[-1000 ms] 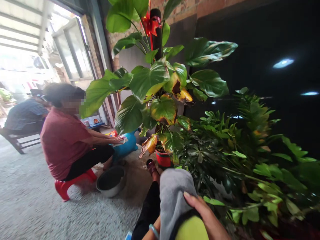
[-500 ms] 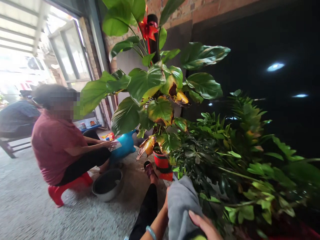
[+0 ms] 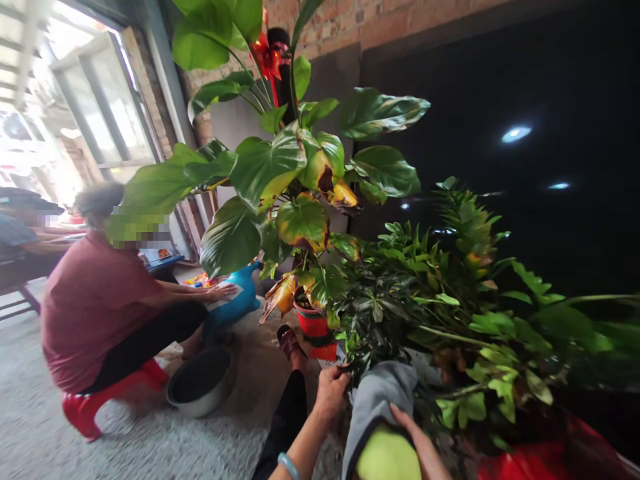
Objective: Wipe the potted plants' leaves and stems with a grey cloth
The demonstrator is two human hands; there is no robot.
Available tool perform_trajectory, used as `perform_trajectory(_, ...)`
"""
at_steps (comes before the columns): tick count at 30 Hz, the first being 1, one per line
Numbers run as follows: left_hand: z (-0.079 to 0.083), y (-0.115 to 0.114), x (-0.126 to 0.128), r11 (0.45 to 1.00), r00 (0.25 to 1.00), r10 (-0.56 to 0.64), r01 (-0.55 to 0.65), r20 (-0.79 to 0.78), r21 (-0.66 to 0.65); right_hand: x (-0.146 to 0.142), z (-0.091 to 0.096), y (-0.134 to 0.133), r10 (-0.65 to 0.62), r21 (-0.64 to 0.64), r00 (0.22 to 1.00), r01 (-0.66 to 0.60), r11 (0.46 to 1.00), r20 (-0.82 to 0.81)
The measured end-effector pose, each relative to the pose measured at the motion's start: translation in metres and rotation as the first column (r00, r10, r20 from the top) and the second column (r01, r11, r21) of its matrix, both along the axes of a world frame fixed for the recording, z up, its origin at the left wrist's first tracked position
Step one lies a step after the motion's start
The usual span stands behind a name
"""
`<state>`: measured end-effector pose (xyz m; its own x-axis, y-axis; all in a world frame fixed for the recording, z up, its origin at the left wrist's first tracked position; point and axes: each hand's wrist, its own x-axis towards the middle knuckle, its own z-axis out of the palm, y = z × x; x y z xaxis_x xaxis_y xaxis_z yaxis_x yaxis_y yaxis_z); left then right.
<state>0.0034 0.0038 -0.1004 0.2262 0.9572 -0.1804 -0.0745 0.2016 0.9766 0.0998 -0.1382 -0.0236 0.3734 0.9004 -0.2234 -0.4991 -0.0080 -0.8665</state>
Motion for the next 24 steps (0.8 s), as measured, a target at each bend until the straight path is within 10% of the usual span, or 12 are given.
perform_trajectory(9,0.002,-0.007,0.003,0.998,0.999,-0.036,0.035,-0.01,-0.058,0.038,0.083,0.023,-0.208,-0.075,0.938,0.195,0.978,-0.277)
perform_trajectory(17,0.005,0.0,-0.001,1.0,0.999,-0.015,0.014,-0.031,-0.017,0.004,0.001,0.004,-0.156,-0.204,0.979,0.127,0.971,-0.13)
perform_trajectory(24,0.013,-0.005,-0.001,0.999,0.998,-0.049,0.048,-0.027,-0.025,0.053,0.04,0.01,-0.344,-0.08,0.938,0.339,0.937,-0.054)
